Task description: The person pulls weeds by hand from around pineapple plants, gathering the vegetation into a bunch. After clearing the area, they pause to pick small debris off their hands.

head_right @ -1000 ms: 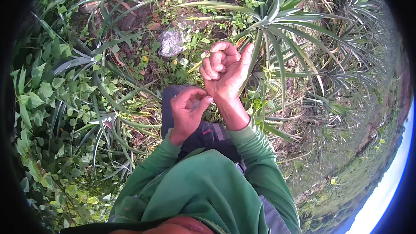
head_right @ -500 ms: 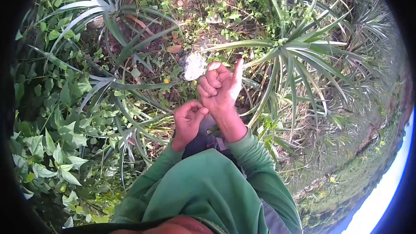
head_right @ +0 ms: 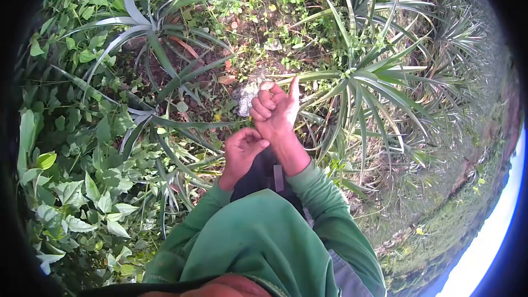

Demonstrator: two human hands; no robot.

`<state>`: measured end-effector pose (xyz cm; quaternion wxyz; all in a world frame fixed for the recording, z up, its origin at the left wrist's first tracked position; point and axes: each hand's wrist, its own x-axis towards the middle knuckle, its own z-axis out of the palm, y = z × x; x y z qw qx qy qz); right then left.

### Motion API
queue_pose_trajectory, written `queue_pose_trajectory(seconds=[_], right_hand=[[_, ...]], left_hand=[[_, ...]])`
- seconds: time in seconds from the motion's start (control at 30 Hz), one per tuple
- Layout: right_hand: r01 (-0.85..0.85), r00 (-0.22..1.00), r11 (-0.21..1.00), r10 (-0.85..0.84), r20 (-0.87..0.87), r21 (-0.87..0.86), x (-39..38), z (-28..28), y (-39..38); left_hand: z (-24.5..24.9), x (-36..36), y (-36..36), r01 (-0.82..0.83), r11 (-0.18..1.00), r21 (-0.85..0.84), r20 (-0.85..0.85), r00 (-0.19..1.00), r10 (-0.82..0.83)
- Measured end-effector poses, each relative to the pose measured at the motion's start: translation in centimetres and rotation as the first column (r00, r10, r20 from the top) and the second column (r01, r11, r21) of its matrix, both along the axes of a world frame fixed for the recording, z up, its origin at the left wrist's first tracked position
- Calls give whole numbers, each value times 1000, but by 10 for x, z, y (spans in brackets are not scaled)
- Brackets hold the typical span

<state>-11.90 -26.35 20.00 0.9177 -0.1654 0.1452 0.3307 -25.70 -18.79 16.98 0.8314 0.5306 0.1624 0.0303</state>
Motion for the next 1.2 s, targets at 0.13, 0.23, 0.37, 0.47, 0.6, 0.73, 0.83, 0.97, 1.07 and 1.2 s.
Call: queue_pose_trajectory(seconds=[0.13, 0.23, 0.37, 0.47, 0.6, 0.73, 0.83, 0.97, 1.07, 1.2], right_hand=[[-21, 1000, 998, 22, 18, -54, 8, 5, 5], [-40, 993, 994, 51, 103, -104, 20, -1, 4], [-82, 989, 925, 122, 87, -372, 55, -30, 5], [-74, 935, 701, 296, 195, -709, 87, -66, 1], [123, 711, 296, 640, 293, -947, 134, -129, -26], [230, 526, -218, 848, -67, -948, 177, -163, -51], [305, 468, -356, 864, -187, -883, 207, -195, -73], [379, 353, -513, 849, -392, -770, 255, -231, -84], [453, 314, -594, 804, -504, -665, 295, -281, -96], [541, 324, -681, 711, -624, -494, 336, -331, -107]], left_hand=[[-3, 4, -3, -6, 1000, 3, -2, 1000, 6], [-7, 10, -6, -32, 999, 27, 28, 999, 31], [-20, 19, -7, 3, 997, 75, -76, 997, 3], [-28, 28, -4, -6, 986, 168, -139, 990, 30], [-47, 34, -1, -56, 983, 173, -186, 978, 89], [-62, 32, 6, -86, 981, 176, -185, 975, 119], [-73, 30, 16, -50, 970, 238, -212, 972, 102], [-103, 18, 20, -109, 980, 167, -263, 953, 151], [-118, 20, 19, -116, 979, 170, -331, 929, 167], [-134, 30, 12, -143, 977, 159, -394, 898, 196]])
